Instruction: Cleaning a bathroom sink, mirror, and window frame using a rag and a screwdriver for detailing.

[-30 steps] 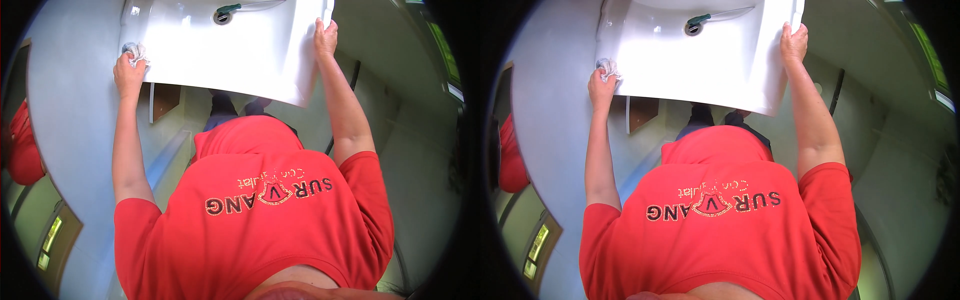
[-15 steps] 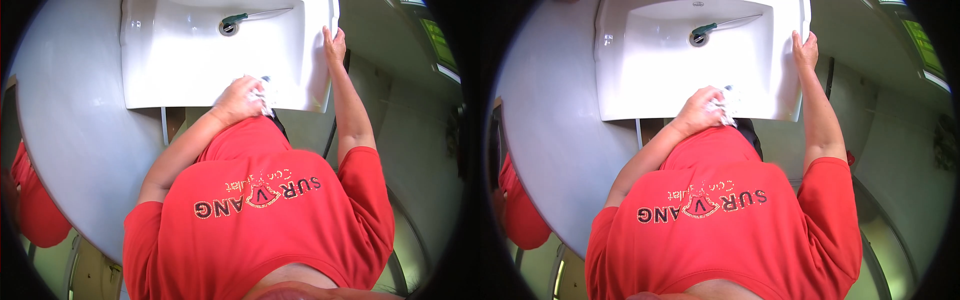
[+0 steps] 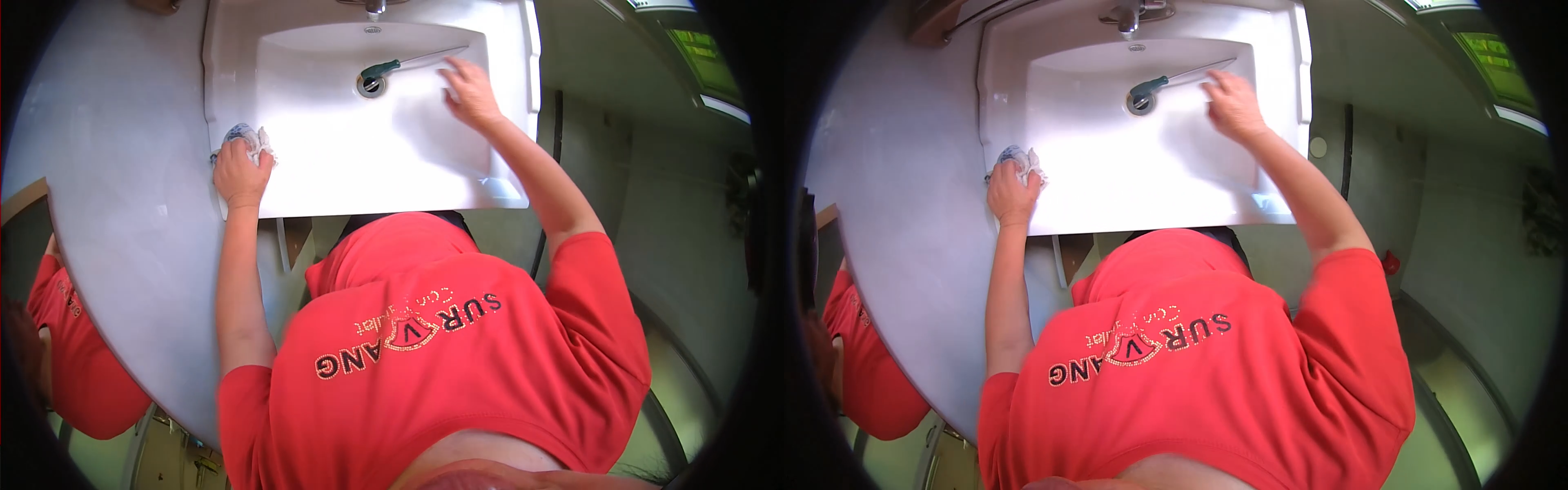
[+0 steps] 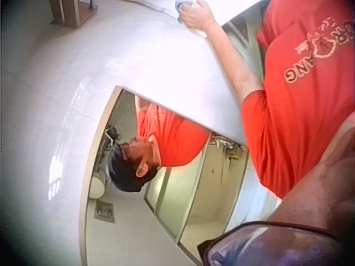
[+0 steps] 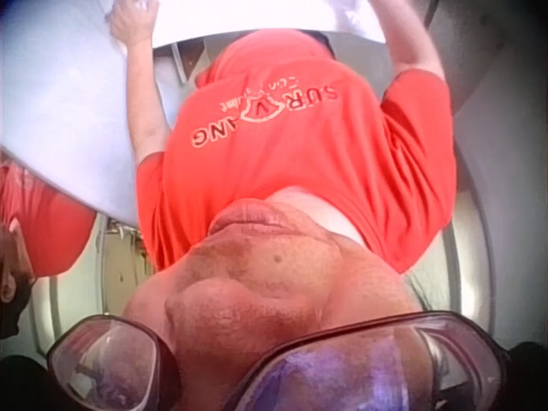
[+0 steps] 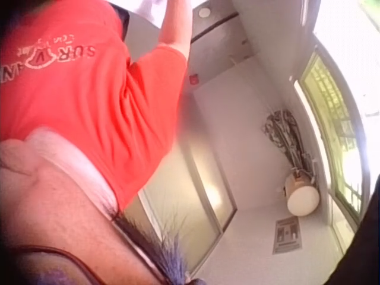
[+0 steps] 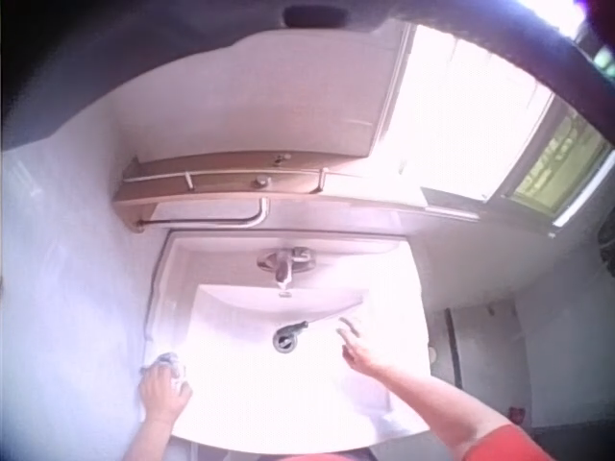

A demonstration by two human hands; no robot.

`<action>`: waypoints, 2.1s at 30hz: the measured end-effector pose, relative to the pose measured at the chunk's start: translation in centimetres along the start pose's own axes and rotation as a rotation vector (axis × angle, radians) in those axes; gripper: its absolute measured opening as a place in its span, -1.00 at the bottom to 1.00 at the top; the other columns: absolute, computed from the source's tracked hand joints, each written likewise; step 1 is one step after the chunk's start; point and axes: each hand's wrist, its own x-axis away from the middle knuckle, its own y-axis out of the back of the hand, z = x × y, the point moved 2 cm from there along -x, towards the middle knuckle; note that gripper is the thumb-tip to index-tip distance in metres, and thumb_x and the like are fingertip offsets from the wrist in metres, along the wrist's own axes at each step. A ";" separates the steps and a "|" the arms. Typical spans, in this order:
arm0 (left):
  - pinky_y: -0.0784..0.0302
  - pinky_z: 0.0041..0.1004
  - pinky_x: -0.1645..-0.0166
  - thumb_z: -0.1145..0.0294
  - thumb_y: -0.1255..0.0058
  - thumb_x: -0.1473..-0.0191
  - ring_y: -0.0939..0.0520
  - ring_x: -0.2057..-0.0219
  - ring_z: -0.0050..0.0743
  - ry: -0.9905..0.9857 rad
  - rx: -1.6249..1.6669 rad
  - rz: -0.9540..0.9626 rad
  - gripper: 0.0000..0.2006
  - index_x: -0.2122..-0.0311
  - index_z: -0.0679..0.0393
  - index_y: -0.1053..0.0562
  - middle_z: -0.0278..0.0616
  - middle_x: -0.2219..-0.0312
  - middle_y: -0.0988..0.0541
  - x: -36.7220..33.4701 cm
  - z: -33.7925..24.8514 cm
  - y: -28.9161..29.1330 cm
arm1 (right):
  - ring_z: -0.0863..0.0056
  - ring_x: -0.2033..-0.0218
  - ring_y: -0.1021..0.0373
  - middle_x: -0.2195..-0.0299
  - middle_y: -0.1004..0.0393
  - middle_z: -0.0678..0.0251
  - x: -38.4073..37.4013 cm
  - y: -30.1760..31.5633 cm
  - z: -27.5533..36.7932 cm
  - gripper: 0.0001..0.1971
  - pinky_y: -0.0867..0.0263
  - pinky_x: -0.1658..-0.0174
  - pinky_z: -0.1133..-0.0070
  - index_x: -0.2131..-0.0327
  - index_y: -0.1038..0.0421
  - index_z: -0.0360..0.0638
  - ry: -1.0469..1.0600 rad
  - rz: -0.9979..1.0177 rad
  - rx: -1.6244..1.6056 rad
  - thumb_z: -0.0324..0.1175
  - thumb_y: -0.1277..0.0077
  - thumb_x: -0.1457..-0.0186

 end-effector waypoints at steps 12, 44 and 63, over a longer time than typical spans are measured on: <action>-0.46 -0.26 0.39 0.12 0.03 0.21 -0.52 0.44 -0.14 0.105 -0.119 0.265 -0.73 0.48 0.10 -0.42 -0.19 0.46 -0.50 -2.5 -1.0 -2.7 | 0.33 0.18 -0.36 0.26 -0.42 0.30 -7.4 -12.5 1.3 -0.79 -0.19 0.12 0.41 0.27 -0.36 -0.08 -0.074 0.370 0.175 -0.40 0.20 0.01; -0.42 -0.25 0.47 0.21 -0.04 0.33 -0.48 0.51 -0.14 -0.008 -0.063 0.107 -0.78 0.57 0.11 -0.38 -0.17 0.54 -0.45 -1.9 -1.7 -2.6 | 0.29 0.33 -0.38 0.40 -0.38 0.23 2.9 -13.7 11.8 -0.91 -0.36 0.28 0.46 0.50 -0.38 -0.16 0.767 0.522 -0.352 -0.42 0.11 0.11; -0.41 -0.27 0.45 0.23 -0.04 0.33 -0.47 0.49 -0.13 -0.031 -0.078 0.112 -0.78 0.55 0.10 -0.36 -0.19 0.52 -0.44 -1.9 -1.9 -2.8 | 0.37 0.50 -0.39 0.53 -0.44 0.32 -14.4 22.2 -1.3 -0.91 -0.29 0.45 0.51 0.47 -0.42 -0.06 0.063 -0.936 -0.217 -0.49 -0.05 0.13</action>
